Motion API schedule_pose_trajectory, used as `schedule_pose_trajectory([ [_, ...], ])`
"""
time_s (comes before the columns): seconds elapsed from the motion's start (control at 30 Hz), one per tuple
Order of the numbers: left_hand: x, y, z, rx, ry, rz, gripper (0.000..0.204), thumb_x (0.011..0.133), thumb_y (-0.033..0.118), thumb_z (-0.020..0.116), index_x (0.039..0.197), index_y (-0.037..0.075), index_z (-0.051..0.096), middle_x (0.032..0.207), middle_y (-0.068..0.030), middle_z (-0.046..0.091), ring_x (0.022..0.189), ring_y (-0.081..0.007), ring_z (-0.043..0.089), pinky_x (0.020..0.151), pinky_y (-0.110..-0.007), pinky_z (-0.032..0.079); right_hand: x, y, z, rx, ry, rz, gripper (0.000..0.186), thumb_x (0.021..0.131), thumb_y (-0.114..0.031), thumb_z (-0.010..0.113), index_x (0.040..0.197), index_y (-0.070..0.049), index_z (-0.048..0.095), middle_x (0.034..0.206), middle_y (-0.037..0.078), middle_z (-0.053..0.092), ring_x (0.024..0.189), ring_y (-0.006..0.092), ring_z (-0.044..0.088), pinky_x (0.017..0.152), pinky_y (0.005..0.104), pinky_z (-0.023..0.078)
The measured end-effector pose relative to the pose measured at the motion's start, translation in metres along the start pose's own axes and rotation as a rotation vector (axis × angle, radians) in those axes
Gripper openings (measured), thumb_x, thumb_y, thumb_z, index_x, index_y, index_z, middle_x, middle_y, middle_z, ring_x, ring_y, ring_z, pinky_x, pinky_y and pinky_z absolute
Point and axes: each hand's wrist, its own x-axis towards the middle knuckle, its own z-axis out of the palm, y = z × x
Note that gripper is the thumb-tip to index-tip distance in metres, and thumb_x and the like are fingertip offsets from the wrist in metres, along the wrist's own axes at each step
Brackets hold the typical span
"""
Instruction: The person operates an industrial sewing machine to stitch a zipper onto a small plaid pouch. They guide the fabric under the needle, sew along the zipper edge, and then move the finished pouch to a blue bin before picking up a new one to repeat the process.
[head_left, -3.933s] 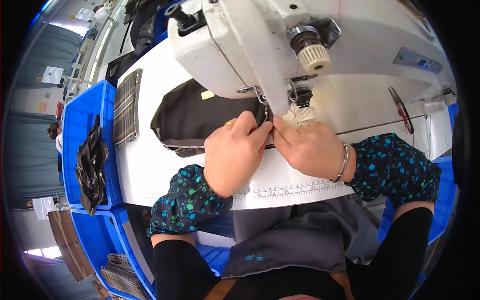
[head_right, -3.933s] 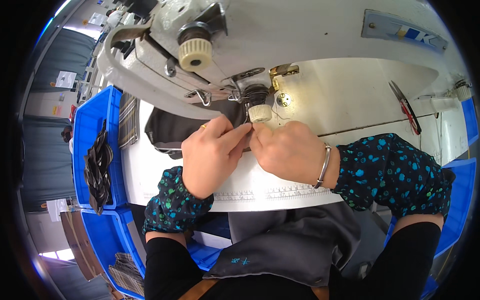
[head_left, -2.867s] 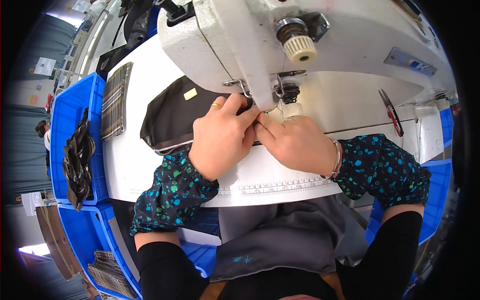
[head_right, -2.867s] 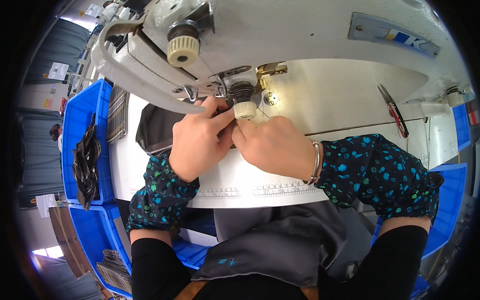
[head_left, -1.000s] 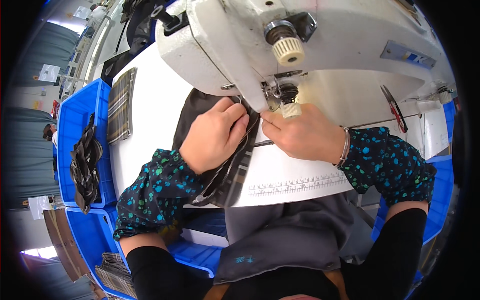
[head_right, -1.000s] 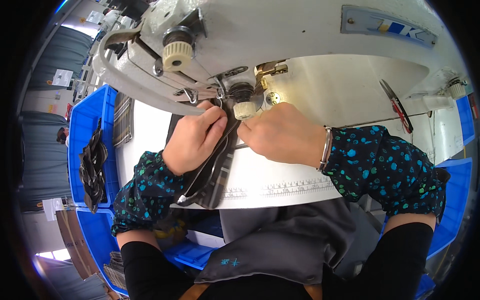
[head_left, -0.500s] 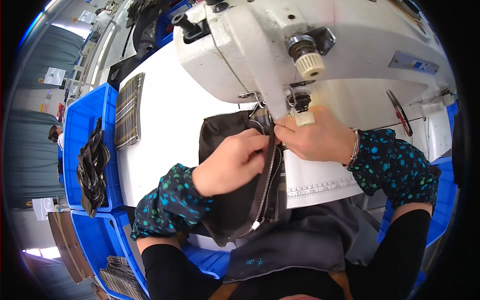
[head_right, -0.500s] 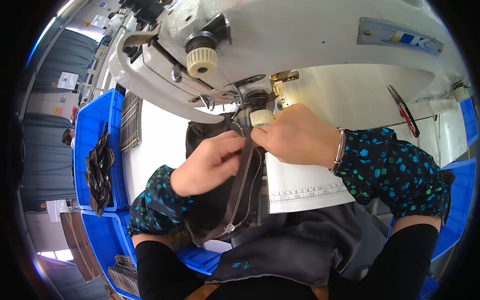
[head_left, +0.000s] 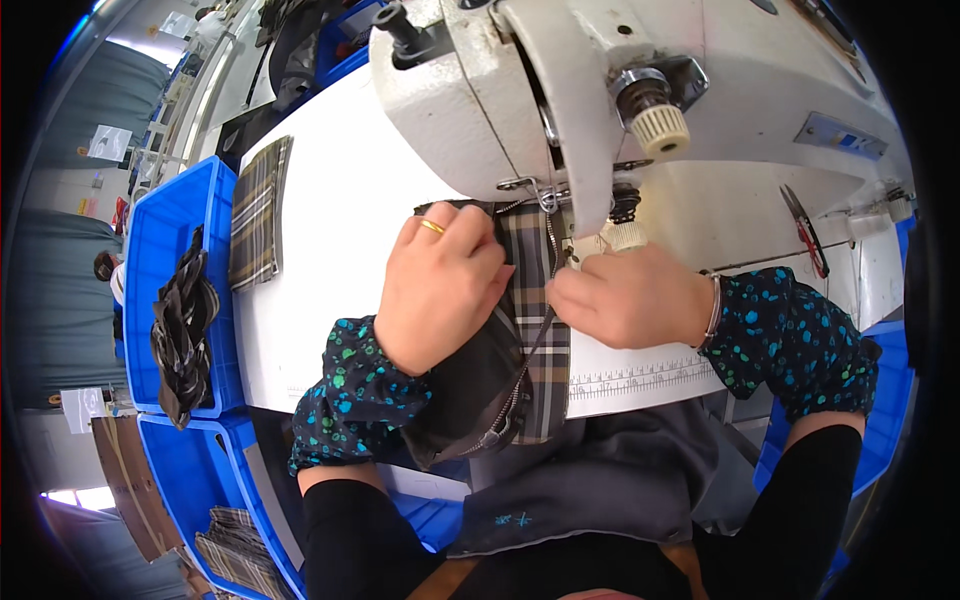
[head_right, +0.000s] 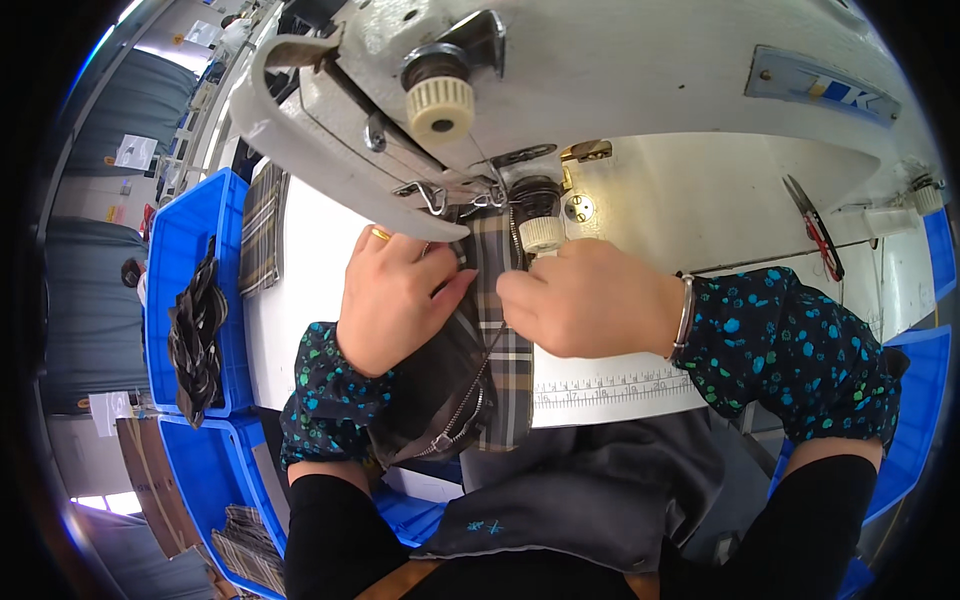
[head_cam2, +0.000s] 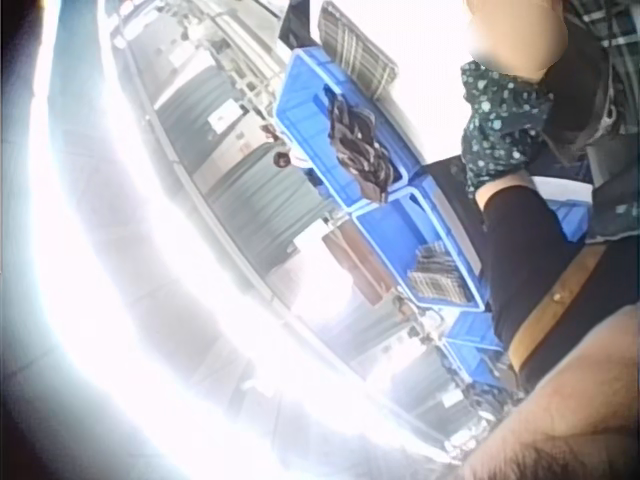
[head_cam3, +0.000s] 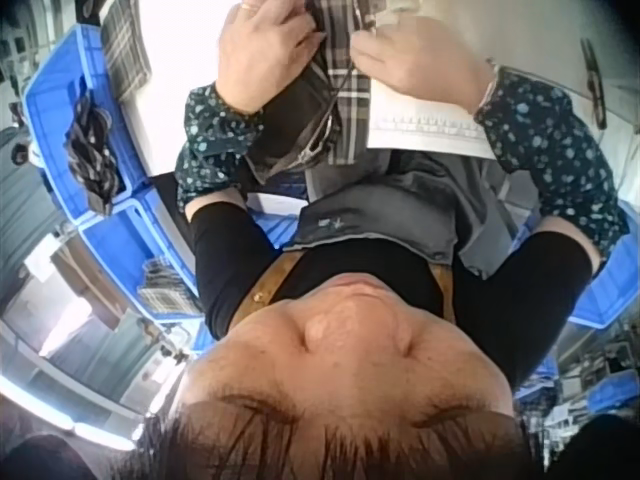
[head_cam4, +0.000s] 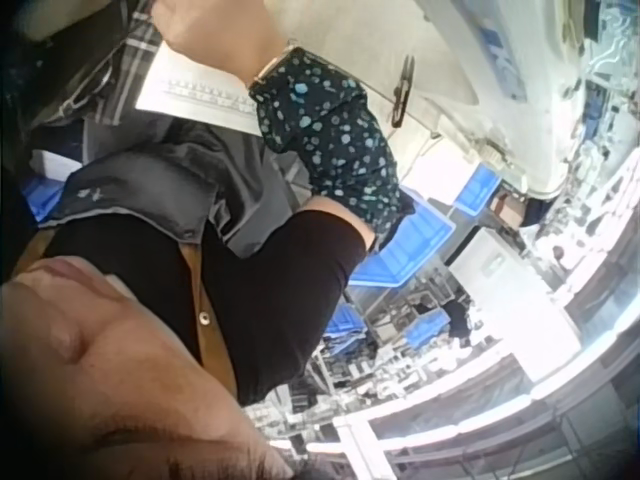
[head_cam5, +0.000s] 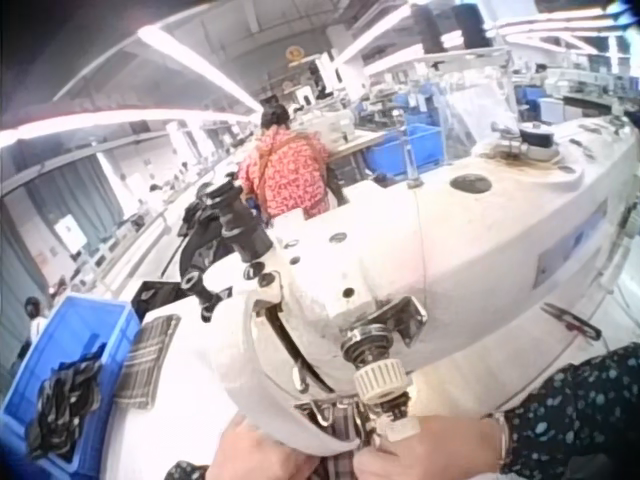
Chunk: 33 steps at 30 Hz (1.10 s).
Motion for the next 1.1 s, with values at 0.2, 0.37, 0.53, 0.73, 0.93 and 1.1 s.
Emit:
schedule_pose_trajectory([
  [0.2, 0.000, 0.018, 0.015, -0.238, -0.015, 0.103, 0.046, 0.066, 0.002, 0.073, 0.112, 0.004, 0.074, 0.121, -0.0073, 0.071, 0.104, -0.0248, 0.067, 0.096, -0.041, 0.050, -0.004, -0.002, 0.004, -0.023, 0.134, 0.015, 0.014, 0.074, -0.023, 0.068, 0.076, -0.012, 0.061, 0.075, 0.000, 0.050, 0.061, 0.0143, 0.057, 0.051, 0.0298, 0.046],
  [0.37, -0.003, 0.004, 0.015, -0.208, -0.004, 0.127, 0.038, 0.072, 0.000, 0.068, 0.109, 0.003, 0.074, 0.117, -0.0062, 0.074, 0.094, -0.0230, 0.070, 0.096, -0.039, 0.049, 0.002, -0.004, -0.016, 0.184, -0.049, -0.250, 0.019, 0.074, -0.029, 0.070, 0.075, -0.012, 0.060, 0.075, -0.001, 0.049, 0.062, 0.0135, 0.057, 0.051, 0.0290, 0.045],
  [0.53, -0.001, 0.003, 0.011, -0.211, -0.067, 0.091, 0.030, 0.076, 0.004, 0.068, 0.106, 0.003, 0.073, 0.122, -0.0060, 0.072, 0.088, -0.0211, 0.070, 0.095, -0.039, 0.047, -0.005, -0.028, -0.002, -0.093, 0.030, -0.215, 0.013, 0.076, -0.023, 0.066, 0.075, -0.010, 0.065, 0.087, 0.005, 0.063, 0.061, 0.0126, 0.058, 0.050, 0.0266, 0.043],
  [0.73, 0.003, 0.007, 0.005, -0.163, -0.091, 0.111, 0.041, 0.071, -0.002, 0.066, 0.110, 0.005, 0.072, 0.123, -0.0027, 0.073, 0.086, -0.0205, 0.068, 0.085, -0.037, 0.045, -0.007, -0.034, 0.006, -0.170, 0.033, -0.187, 0.021, 0.072, -0.019, 0.067, 0.077, 0.001, 0.071, 0.078, 0.020, 0.069, 0.059, 0.0190, 0.065, 0.048, 0.0288, 0.051],
  [0.93, 0.003, 0.016, 0.009, -0.075, -0.076, 0.170, 0.041, 0.070, 0.004, 0.069, 0.111, 0.006, 0.073, 0.123, -0.0020, 0.073, 0.082, -0.0187, 0.065, 0.085, -0.038, 0.045, -0.008, -0.047, 0.000, -0.164, -0.037, -0.119, 0.024, 0.068, -0.016, 0.066, 0.075, 0.007, 0.070, 0.075, 0.028, 0.069, 0.055, 0.0214, 0.066, 0.045, 0.0291, 0.050],
  [1.1, 0.004, 0.019, 0.012, -0.048, -0.068, 0.170, 0.042, 0.070, 0.005, 0.070, 0.113, 0.007, 0.074, 0.123, -0.0015, 0.073, 0.082, -0.0183, 0.065, 0.084, -0.038, 0.045, -0.010, -0.053, 0.000, -0.191, -0.032, -0.071, 0.027, 0.067, -0.017, 0.066, 0.077, 0.008, 0.071, 0.084, 0.035, 0.071, 0.054, 0.0205, 0.065, 0.042, 0.0282, 0.046],
])
